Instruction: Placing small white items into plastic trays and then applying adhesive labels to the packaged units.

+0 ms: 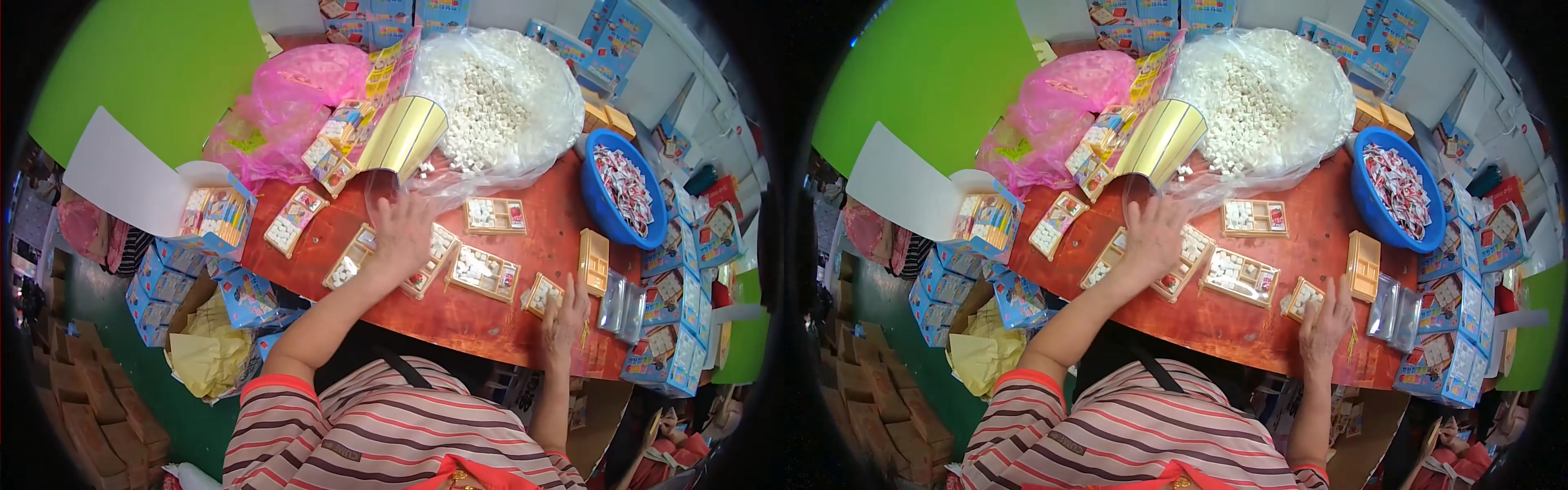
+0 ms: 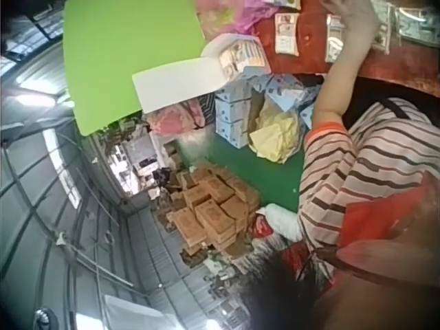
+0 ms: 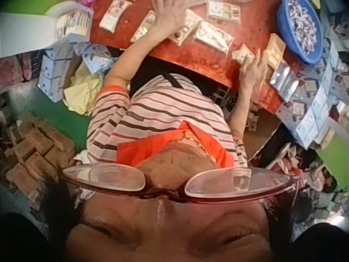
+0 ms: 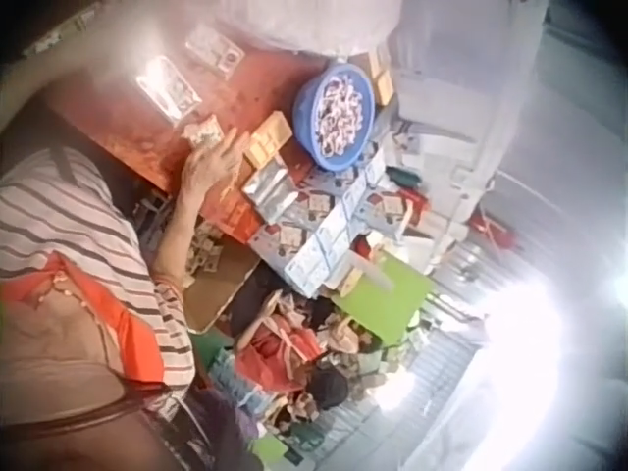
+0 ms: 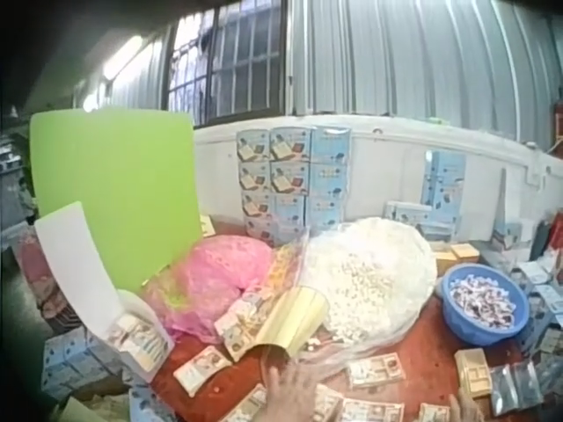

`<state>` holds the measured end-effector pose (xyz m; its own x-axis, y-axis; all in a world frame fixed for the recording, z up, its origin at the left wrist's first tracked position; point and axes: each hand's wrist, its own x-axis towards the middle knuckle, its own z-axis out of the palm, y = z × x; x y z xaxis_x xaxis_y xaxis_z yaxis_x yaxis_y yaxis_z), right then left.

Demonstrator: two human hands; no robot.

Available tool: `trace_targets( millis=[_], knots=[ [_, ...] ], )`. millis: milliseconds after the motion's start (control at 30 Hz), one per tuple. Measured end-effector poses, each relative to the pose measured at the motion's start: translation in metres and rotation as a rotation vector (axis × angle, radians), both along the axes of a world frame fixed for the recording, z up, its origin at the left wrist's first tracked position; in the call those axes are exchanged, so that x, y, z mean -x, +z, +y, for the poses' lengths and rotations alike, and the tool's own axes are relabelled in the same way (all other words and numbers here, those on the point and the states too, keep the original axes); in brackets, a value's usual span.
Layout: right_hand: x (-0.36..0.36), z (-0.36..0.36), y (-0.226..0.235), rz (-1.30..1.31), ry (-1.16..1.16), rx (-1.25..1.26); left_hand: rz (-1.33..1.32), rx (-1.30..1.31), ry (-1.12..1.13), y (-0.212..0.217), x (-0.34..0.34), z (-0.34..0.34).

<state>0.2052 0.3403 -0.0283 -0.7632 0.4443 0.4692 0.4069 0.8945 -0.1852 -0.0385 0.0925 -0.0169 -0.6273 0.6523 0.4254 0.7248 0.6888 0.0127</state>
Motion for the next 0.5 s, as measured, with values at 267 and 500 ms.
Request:
trace_targets(
  millis=[267,500],
  knots=[
    [0.115,-0.06,0.031,-0.002,0.411,0.032,0.054,-0.106,-0.06,-0.002,0.048,-0.009],
    [0.24,-0.102,0.02,-0.013,0.685,-0.069,0.133,-0.36,-0.122,0.014,0.073,-0.009]
  ],
)
